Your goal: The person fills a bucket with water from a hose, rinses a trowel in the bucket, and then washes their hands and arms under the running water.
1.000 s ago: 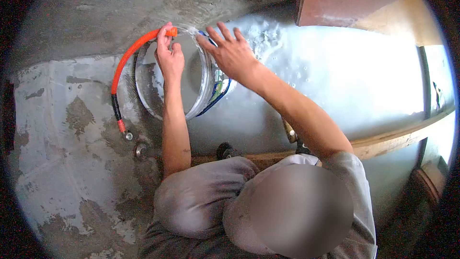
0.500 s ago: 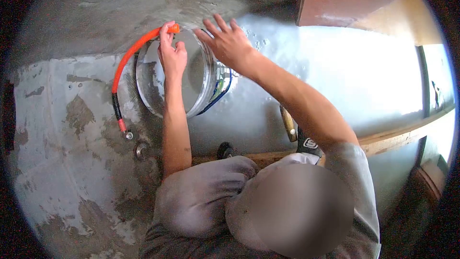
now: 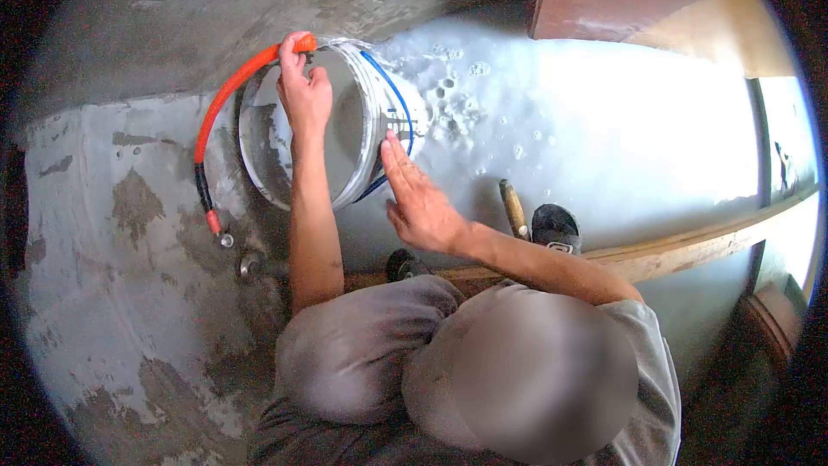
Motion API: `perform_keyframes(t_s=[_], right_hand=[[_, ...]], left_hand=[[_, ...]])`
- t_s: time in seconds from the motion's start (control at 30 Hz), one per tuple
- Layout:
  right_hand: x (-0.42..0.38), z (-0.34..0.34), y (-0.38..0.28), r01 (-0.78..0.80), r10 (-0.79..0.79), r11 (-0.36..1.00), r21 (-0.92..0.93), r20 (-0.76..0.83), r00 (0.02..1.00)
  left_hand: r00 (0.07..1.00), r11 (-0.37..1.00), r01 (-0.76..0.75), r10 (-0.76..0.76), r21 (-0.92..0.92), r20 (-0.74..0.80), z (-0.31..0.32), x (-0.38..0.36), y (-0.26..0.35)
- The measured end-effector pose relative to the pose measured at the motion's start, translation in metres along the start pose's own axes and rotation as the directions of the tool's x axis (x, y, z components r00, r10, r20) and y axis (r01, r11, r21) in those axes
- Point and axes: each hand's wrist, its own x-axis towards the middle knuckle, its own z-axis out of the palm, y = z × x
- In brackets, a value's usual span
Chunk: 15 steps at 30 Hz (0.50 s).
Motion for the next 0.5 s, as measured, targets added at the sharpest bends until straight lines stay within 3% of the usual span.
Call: perform_keyframes(t_s=[0.03,0.17,0.3,0.5], right_hand=[[-0.001,0.007,-0.003,-0.030,0.032,0.993,0.116,-0.010,0.999],[0.030,0.029,0.011,-0.029,0.045,0.996,0.089,-0.187,0.981],[0.034,0.031,0.008,-0.069,0.110,0.976,0.204,-0.198,0.974],[0.054,0.039,0.012,-0.068,0.139,0.972,0.224,-0.321,0.937]], left_hand=[[1.000,1.000,0.027,-0.027,0.002,0.008,0.000,0.001,0.002],[0.997,0.997,0.066,-0.068,0.043,0.039,-0.001,0.008,-0.006],[0.996,0.993,0.080,-0.084,0.086,0.037,0.003,0.007,-0.008],[0.999,0.998,0.053,-0.052,0.036,-0.010,0.005,0.008,-0.006]])
